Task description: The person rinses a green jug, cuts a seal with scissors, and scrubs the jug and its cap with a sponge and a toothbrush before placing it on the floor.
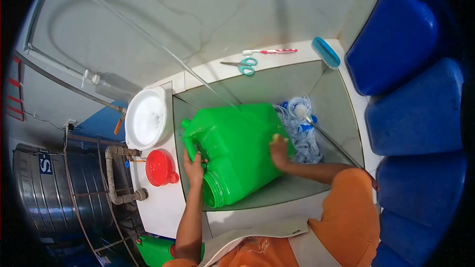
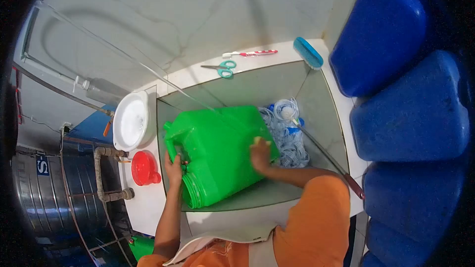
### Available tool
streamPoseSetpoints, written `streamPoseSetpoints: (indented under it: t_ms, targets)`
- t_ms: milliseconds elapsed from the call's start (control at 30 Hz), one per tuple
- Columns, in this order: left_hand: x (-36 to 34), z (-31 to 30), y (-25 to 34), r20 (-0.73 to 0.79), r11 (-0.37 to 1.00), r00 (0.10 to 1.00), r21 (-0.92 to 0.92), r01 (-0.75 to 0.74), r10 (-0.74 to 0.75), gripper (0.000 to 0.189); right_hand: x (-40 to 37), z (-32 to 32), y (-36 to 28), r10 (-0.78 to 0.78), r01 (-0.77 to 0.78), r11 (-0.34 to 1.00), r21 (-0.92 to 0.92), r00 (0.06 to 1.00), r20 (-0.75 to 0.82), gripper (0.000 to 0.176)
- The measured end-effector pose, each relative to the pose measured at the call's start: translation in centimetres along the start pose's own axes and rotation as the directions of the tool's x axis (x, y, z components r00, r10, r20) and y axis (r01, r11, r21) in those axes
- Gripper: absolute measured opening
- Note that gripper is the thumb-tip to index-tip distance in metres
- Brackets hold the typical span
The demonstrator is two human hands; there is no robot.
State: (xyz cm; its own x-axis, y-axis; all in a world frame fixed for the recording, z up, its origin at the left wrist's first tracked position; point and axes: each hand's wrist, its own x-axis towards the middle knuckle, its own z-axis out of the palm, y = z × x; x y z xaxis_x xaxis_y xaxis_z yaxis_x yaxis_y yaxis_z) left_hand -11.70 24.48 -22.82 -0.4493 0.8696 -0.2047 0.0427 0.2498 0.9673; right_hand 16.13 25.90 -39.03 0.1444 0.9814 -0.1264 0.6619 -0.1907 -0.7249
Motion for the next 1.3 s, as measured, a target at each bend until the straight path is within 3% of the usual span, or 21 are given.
streamPoseSetpoints:
  t_ms: [67,133,200,267,300,333,400,467,533,600,667,733,800,867,933,1000,1067,1133,1200,1233,1300]
  targets:
    - [-0.1,-0.1,0.0,-0.01,1.0,1.0,0.003,-0.022,0.023,0.038,-4.7,-2.4,-8.3,-0.332,0.34,0.936,0.092,0.939,-0.092,0.043]
    - [-0.1,-0.5,-0.4,0.005,0.999,1.0,0.028,-0.021,0.021,0.039,-4.7,-3.0,-13.5,-0.588,0.594,0.799,0.093,0.805,-0.084,0.038]
    - [0.2,-0.8,-0.8,0.016,0.998,1.0,0.054,-0.023,0.022,0.04,0.5,-1.6,-14.6,-0.697,0.675,0.715,-0.183,0.706,-0.123,0.035]
    - [0.5,-0.9,-0.9,0.05,0.994,0.996,0.086,-0.072,0.068,0.041,6.7,1.5,-9.2,-0.547,0.551,0.835,-0.003,0.828,-0.126,0.035]
    - [0.2,-0.8,-0.7,0.054,0.993,0.996,0.087,-0.076,0.071,0.041,8.7,5.6,-2.5,-0.347,0.395,0.895,0.206,0.909,-0.231,0.033]
    - [0.0,-0.6,-0.3,0.026,0.995,0.999,0.092,-0.027,0.024,0.042,10.6,9.3,3.6,-0.128,0.269,0.857,0.44,0.937,-0.324,0.031]
    - [0.3,-0.5,0.1,-0.002,0.996,1.0,0.09,0.016,-0.016,0.042,3.4,-0.6,1.1,0.045,-0.049,0.998,-0.05,0.995,-0.086,0.032]
    - [0.3,-0.5,-0.7,0.014,0.996,0.998,0.06,-0.06,0.06,0.044,-1.7,0.2,0.4,0.055,-0.036,0.973,-0.228,0.995,0.079,0.04]
    - [0.3,-1.0,-1.5,0.037,0.997,0.998,0.046,-0.055,0.053,0.044,-6.2,0.0,-5.0,-0.148,0.151,0.988,-0.032,0.986,0.077,0.05]
    - [0.5,-1.0,-1.1,0.046,0.997,0.996,0.025,-0.077,0.076,0.044,-6.9,-2.4,-11.8,-0.478,0.482,0.874,-0.063,0.876,0.073,0.051]
    - [0.0,-0.8,-0.4,0.023,0.994,0.999,0.102,-0.033,0.031,0.044,-3.3,-2.4,-15.5,-0.634,0.635,0.773,0.001,0.772,-0.052,0.047]
    - [0.0,-0.8,-0.1,0.021,0.994,0.999,0.103,-0.042,0.04,0.044,2.9,-0.6,-15.5,-0.745,0.717,0.667,-0.204,0.652,-0.145,0.04]
    - [0.0,-0.6,0.0,0.022,0.994,0.999,0.101,-0.046,0.044,0.044,8.7,1.7,-11.0,-0.597,0.587,0.802,-0.108,0.792,-0.125,0.033]
    - [0.0,-0.7,0.1,0.019,0.989,0.999,0.14,-0.045,0.043,0.044,11.4,3.4,-4.2,-0.235,0.24,0.971,0.006,0.958,-0.165,0.032]
    - [0.2,-0.9,-0.1,0.031,0.993,0.999,0.108,-0.043,0.039,0.044,8.4,1.0,-1.1,-0.024,0.007,0.99,-0.139,0.992,-0.122,0.037]
    - [0.7,-0.9,-0.2,0.046,0.997,0.998,0.069,-0.039,0.036,0.044,5.1,3.8,1.4,0.068,-0.118,0.984,-0.136,0.944,-0.322,0.043]
    - [1.0,-1.1,-0.3,0.122,0.994,0.99,0.077,-0.082,0.072,0.044,1.4,3.6,-1.2,-0.094,0.053,0.972,-0.229,0.98,-0.174,0.049]
    - [-0.1,-0.3,2.5,0.203,0.991,0.975,0.082,-0.105,0.087,0.045,-0.9,3.5,-7.3,-0.278,0.295,0.956,0.002,0.904,-0.325,0.052]
    - [-0.3,0.4,3.8,0.279,0.987,0.954,0.082,-0.138,0.11,0.046,-1.7,-4.1,-16.0,-0.401,0.452,0.87,0.199,0.882,-0.247,0.052]
    - [-0.1,0.5,3.7,0.315,0.966,0.935,0.142,-0.215,0.162,0.045,-1.1,-6.8,-18.3,-0.399,0.452,0.87,0.198,0.88,-0.257,0.052]
    - [-0.4,0.5,4.0,0.365,0.932,0.906,0.202,-0.301,0.214,0.044,0.5,-10.2,-20.8,-0.601,0.649,0.758,0.056,0.73,-0.326,0.045]
